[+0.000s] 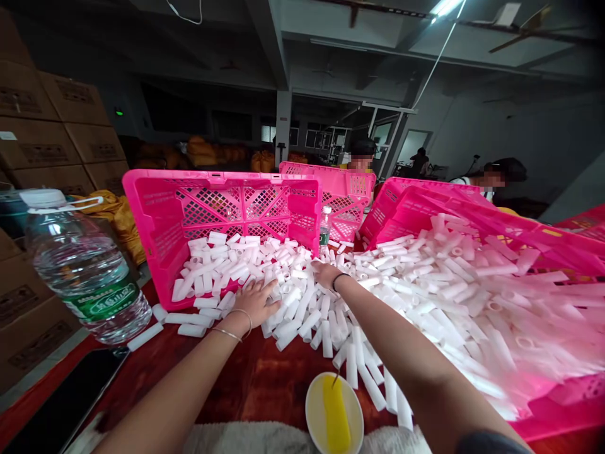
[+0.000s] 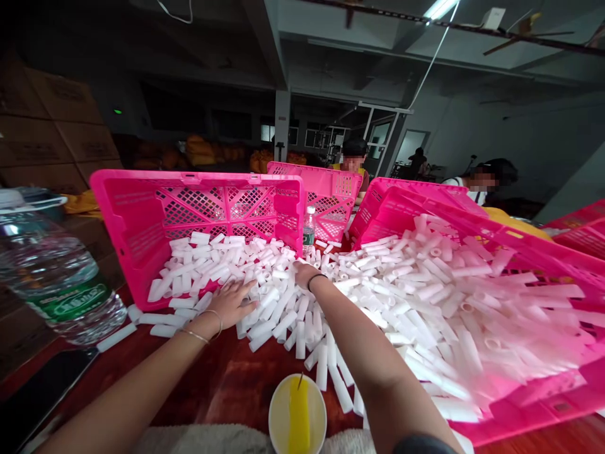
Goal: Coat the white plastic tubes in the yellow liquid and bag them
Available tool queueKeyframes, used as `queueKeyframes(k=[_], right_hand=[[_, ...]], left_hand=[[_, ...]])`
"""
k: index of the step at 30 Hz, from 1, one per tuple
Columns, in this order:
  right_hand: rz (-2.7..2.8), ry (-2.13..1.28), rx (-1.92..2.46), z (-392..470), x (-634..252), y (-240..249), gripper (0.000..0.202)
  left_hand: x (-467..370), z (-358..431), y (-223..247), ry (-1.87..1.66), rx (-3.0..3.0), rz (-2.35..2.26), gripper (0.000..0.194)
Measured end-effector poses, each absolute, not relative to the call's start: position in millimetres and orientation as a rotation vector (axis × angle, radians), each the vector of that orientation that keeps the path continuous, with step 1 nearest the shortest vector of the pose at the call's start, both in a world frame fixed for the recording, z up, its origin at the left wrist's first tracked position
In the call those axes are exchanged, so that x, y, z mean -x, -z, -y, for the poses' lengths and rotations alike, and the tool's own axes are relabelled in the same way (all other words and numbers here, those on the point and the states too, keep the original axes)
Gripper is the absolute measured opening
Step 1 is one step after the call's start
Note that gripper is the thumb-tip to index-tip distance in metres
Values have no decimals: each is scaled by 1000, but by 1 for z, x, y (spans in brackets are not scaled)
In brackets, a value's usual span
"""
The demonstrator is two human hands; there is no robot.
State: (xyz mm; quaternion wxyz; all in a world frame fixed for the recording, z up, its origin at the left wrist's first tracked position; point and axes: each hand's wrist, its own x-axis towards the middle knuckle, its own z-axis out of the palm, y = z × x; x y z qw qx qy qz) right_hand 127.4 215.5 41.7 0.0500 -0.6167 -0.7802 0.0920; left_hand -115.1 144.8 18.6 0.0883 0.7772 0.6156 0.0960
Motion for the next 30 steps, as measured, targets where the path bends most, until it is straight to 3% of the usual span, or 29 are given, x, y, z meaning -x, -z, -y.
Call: queueKeyframes(k=[6, 16, 21, 26, 30], right_hand=[[2485, -241, 1682, -153, -144, -57, 39], [2907, -191, 1178, -53, -138, -41, 22], [2865, -90, 1194, -45, -138, -40, 15], [2395, -48, 1429, -6, -175, -58, 26], [1576, -517, 1426, 60, -215, -44, 24]], left_hand=[[117, -91, -8, -339, -2317, -1790, 51], [121, -24, -38, -538, -2333, -1695, 33], [114, 35, -49, -349, -2375, -1386, 15], [94, 45, -29, -195, -2409, -1605, 16], [95, 45, -26, -309, -2429, -1586, 14]])
